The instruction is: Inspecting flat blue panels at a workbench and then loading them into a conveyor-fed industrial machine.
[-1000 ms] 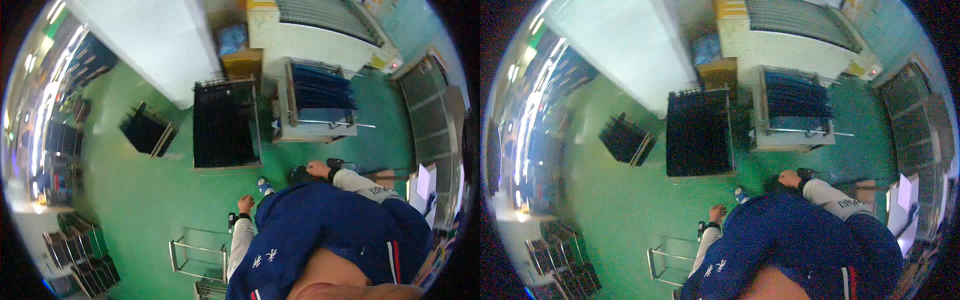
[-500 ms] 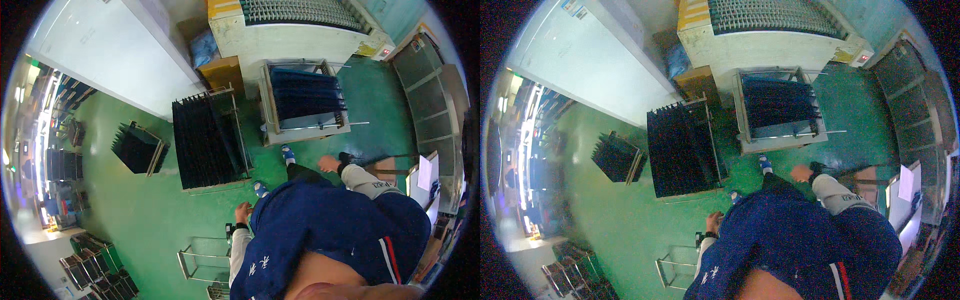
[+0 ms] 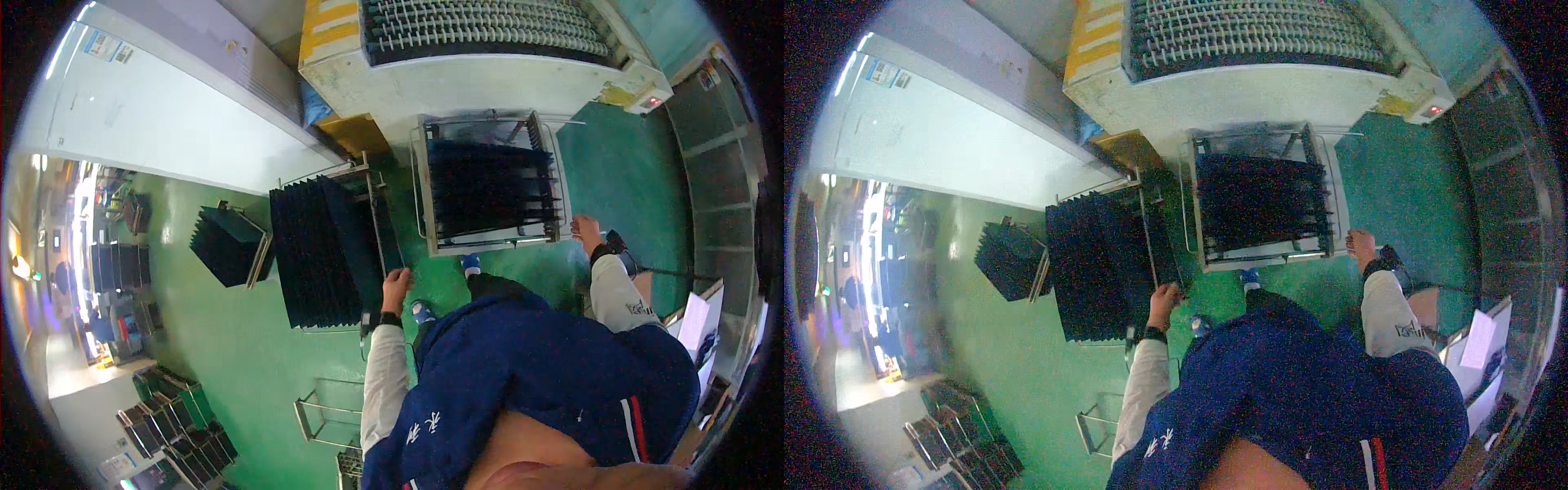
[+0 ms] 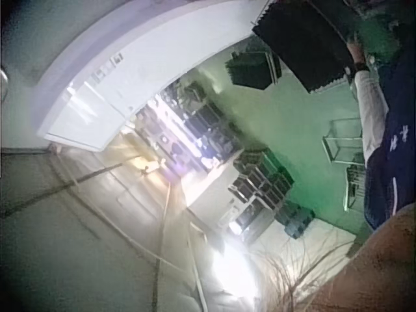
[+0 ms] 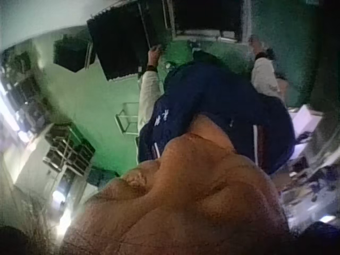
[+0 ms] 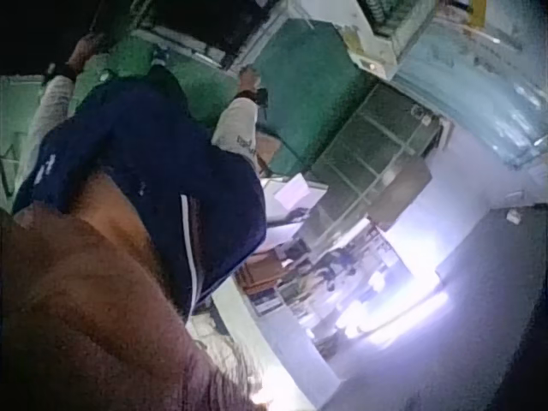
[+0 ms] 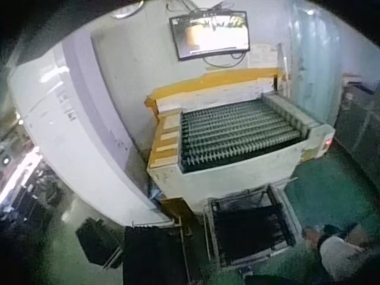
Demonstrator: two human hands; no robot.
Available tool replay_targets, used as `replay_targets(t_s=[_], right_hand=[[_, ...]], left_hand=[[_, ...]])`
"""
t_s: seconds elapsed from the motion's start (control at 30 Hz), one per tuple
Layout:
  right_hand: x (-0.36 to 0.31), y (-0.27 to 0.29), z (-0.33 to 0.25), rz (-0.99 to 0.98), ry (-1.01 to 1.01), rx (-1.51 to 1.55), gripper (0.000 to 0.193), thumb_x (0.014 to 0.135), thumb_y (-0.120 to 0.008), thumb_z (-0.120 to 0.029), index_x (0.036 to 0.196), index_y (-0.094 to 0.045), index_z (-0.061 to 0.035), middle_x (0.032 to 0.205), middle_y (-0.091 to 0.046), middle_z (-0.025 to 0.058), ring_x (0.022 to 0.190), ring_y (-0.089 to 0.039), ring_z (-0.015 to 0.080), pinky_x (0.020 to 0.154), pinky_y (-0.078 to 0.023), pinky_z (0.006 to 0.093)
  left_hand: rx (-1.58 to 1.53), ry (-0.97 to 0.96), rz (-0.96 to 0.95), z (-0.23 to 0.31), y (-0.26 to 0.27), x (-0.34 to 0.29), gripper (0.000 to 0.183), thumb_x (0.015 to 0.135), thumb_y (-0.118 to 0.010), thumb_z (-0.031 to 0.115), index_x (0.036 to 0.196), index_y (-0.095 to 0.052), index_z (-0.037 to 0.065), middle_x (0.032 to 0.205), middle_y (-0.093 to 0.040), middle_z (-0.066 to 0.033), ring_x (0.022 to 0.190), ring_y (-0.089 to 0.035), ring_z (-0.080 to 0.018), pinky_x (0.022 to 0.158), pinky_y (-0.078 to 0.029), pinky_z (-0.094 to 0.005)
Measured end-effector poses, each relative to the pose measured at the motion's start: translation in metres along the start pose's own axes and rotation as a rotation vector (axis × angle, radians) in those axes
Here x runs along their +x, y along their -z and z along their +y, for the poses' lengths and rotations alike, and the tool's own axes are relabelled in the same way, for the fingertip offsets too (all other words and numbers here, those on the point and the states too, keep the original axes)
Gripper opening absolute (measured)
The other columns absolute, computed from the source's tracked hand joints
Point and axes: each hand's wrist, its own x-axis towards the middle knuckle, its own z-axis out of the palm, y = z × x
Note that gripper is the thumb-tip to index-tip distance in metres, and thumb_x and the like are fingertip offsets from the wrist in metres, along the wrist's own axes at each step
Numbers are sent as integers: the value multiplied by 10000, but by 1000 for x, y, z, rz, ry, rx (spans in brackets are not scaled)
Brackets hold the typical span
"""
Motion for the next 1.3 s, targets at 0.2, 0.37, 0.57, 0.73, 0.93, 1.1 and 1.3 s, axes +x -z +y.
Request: replay_targets(t_s=[0.2,0.37,0.57,0.73,0.93,1.1,1.3], right_hand=[[23,-25,-26,151,-50,80,207,867,-580,-323,910,-597,-121,775,-601,-14,631,-542,118,549,-405,269],[36,-32,-35,-145,-69,165,255,909,-543,-348,965,-595,-105,768,-601,6,658,-533,133,580,-411,288],[51,-39,-33,-129,-49,232,273,935,-519,-339,862,-576,-82,667,-551,11,546,-494,137,467,-383,292],[50,-21,-32,-140,-225,166,304,919,-530,-382,771,-537,-117,592,-512,6,463,-461,129,429,-373,271],[22,-10,-33,-58,-157,171,323,912,-526,-432,736,-497,-163,579,-466,-12,461,-464,130,429,-369,282],[46,-7,-30,61,-181,248,372,926,-508,-459,714,-482,-154,623,-477,3,547,-493,155,504,-401,326],[70,6,5,-127,-114,268,405,920,-486,-501,815,-569,-119,708,-557,26,600,-497,168,551,-425,325]], left_hand=[[28,-179,-11,67,-55,47,464,860,-645,299,1155,-569,-51,1043,-639,-117,936,-602,-171,803,-477,-289],[32,-168,1,122,-103,49,673,837,-671,342,1317,-430,-63,1163,-590,-152,1087,-556,-207,940,-413,-298],[37,-166,37,135,-130,61,663,834,-662,340,1301,-433,-72,1069,-626,-126,952,-597,-173,815,-468,-289],[170,-62,-5,123,-133,49,658,822,-683,342,1279,-450,-71,963,-656,-113,813,-627,-155,721,-492,-277],[157,-80,63,87,-155,45,740,788,-705,400,1280,-447,-88,1057,-640,-177,928,-632,-215,800,-490,-302],[207,-153,44,75,-160,71,759,773,-692,439,1275,-464,-82,1091,-625,-224,1000,-618,-280,853,-476,-329],[267,-142,150,87,-153,40,646,775,-669,439,1203,-555,-32,971,-674,-190,873,-666,-282,780,-510,-363]])
